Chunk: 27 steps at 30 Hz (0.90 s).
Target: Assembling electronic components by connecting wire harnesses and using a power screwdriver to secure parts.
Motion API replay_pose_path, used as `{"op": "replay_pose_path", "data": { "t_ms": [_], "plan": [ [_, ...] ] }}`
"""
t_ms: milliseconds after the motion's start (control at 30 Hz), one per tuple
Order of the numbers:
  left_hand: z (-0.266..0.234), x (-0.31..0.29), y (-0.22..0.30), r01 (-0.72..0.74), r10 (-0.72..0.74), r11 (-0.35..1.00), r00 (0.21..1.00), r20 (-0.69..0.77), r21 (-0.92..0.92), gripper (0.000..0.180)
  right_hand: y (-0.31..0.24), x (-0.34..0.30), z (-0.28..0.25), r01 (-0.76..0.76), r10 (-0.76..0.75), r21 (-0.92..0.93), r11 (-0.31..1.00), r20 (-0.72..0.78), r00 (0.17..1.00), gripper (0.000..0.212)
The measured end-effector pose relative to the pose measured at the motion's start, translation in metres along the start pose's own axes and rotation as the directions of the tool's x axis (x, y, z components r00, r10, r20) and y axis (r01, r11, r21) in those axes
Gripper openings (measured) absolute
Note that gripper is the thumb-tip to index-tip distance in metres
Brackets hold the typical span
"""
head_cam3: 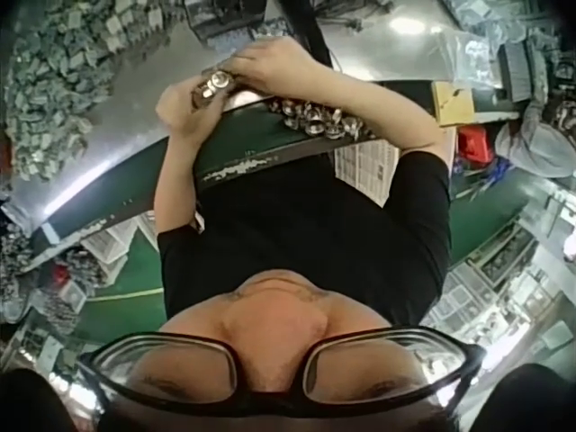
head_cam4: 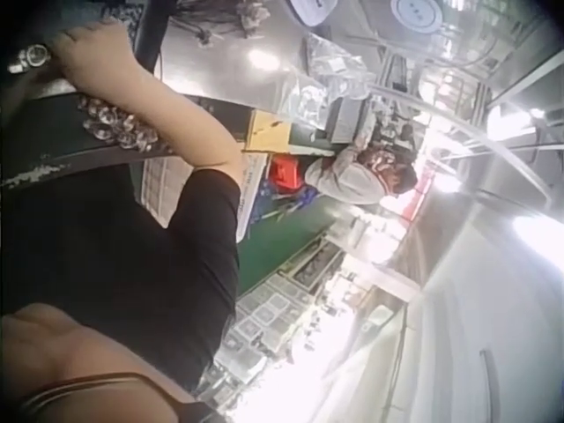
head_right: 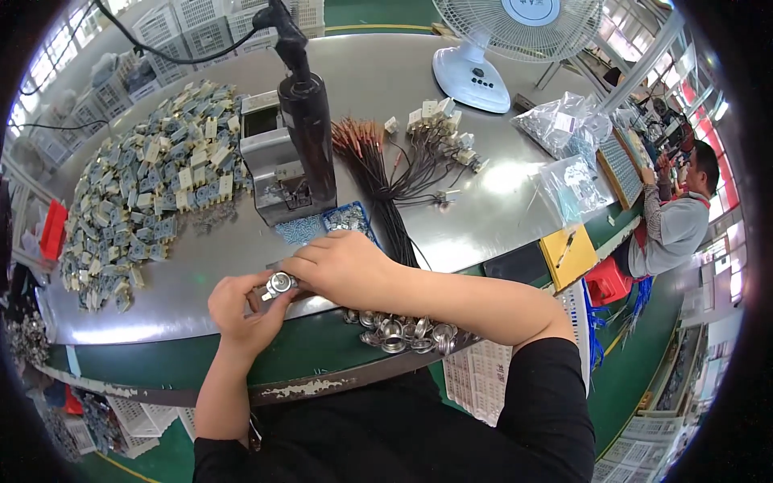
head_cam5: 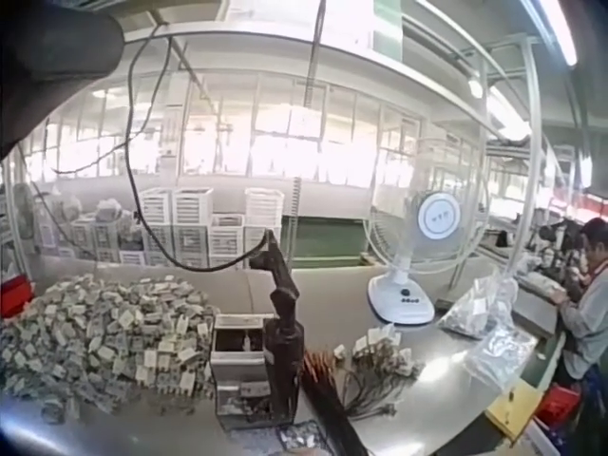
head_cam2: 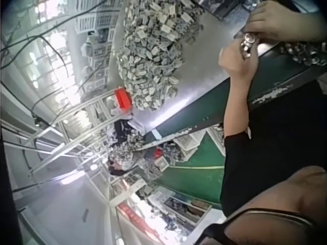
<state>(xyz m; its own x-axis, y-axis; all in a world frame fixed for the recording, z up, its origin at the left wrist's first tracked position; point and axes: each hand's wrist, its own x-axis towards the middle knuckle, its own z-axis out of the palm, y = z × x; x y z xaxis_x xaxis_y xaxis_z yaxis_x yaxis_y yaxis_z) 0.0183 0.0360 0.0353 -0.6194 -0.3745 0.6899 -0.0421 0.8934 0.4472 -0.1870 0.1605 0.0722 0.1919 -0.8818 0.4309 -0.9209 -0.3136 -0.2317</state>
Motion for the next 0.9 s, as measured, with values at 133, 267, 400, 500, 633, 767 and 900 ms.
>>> {"op": "replay_pose_path", "data": {
  "t_ms": [133,267,400,500,633,767,900],
  "plan": [
    [0.008,0.012,0.003,-0.058,0.041,0.983,0.994,-0.097,-0.175,0.060,0.023,-0.006,-0.022,0.118,-0.119,-0.013,0.993,-0.111,0.987,0.042],
    [0.006,0.007,-0.004,0.023,-0.009,0.908,0.999,0.037,-0.418,0.067,0.092,-0.006,-0.058,-0.370,0.332,0.104,0.923,-0.701,0.632,0.039],
    [0.013,0.004,-0.010,-0.041,0.113,0.925,0.979,0.170,-0.377,0.050,0.200,-0.013,-0.084,-0.713,0.310,-0.235,0.660,-0.779,0.545,0.047],
    [0.020,-0.001,-0.012,-0.067,0.136,0.919,0.979,0.151,-0.389,0.036,0.210,-0.021,-0.082,-0.791,0.431,-0.503,0.348,-0.664,0.612,0.052],
    [0.021,-0.005,-0.006,-0.044,0.127,0.908,0.977,0.173,-0.417,0.029,0.174,-0.024,-0.085,-0.590,0.239,-0.468,0.658,-0.613,0.753,0.032],
    [0.022,-0.006,0.001,-0.018,0.130,0.890,0.968,0.214,-0.456,0.025,0.100,-0.044,-0.085,-0.503,0.512,-0.094,0.859,0.157,0.845,0.022],
    [0.027,-0.005,0.014,0.037,0.136,0.849,0.949,0.285,-0.528,0.023,0.075,-0.068,-0.063,-0.626,0.605,-0.014,0.780,0.274,0.748,0.024]
  ]
}}
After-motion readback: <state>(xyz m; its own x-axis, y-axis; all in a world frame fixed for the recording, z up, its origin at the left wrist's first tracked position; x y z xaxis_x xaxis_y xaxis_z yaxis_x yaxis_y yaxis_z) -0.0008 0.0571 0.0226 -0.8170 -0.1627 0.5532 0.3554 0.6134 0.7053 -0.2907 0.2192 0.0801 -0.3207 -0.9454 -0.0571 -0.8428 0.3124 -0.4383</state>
